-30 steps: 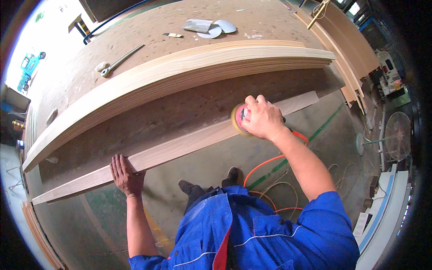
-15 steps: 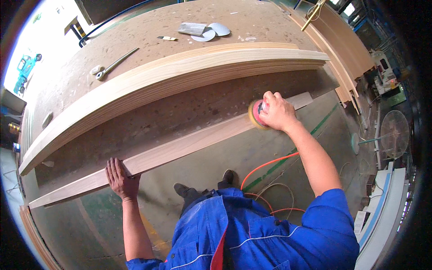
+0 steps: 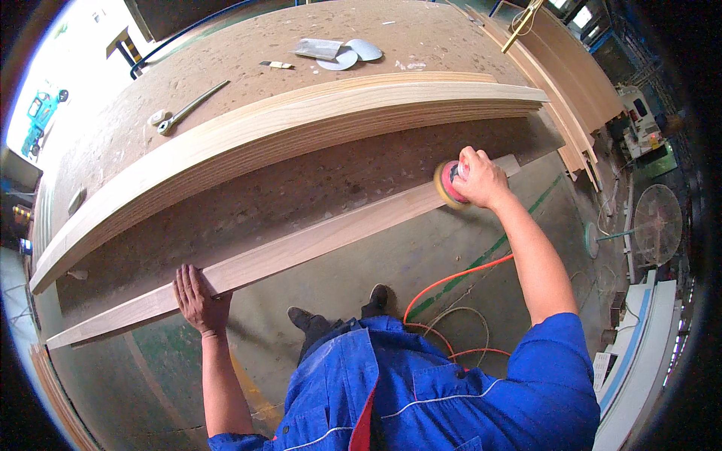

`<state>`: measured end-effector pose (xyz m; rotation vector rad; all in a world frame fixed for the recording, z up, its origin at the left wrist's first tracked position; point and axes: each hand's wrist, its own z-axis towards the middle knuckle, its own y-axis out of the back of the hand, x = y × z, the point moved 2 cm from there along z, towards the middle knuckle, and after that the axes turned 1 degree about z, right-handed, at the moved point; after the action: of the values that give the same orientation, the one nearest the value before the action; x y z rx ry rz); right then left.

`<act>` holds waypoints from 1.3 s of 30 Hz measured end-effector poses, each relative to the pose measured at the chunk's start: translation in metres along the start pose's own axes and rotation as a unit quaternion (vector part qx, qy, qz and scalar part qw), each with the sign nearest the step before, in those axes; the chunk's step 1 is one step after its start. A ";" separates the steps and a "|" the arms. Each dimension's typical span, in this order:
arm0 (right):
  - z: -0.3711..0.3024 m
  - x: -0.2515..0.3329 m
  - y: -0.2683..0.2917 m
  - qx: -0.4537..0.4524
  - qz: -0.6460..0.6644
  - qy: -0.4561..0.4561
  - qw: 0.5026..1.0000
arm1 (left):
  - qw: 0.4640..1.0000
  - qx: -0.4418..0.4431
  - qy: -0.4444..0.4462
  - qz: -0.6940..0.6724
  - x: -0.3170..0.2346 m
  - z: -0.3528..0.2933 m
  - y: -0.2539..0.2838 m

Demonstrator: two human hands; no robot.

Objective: The person uses a circular pneumatic sander to smooth the surface of several stacked wooden boards, moving the tool along the edges and apply glue from a small bottle to specific points.

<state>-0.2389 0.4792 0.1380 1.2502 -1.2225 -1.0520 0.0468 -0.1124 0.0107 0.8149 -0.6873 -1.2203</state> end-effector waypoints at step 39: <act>-0.075 0.222 -0.013 -0.002 0.042 0.215 0.976 | 1.000 0.005 0.024 -0.014 -0.003 0.003 0.004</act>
<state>-0.1432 0.2653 0.1471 1.3270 -0.9268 -0.6745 0.0463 -0.1094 0.0156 0.8619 -0.6449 -1.2203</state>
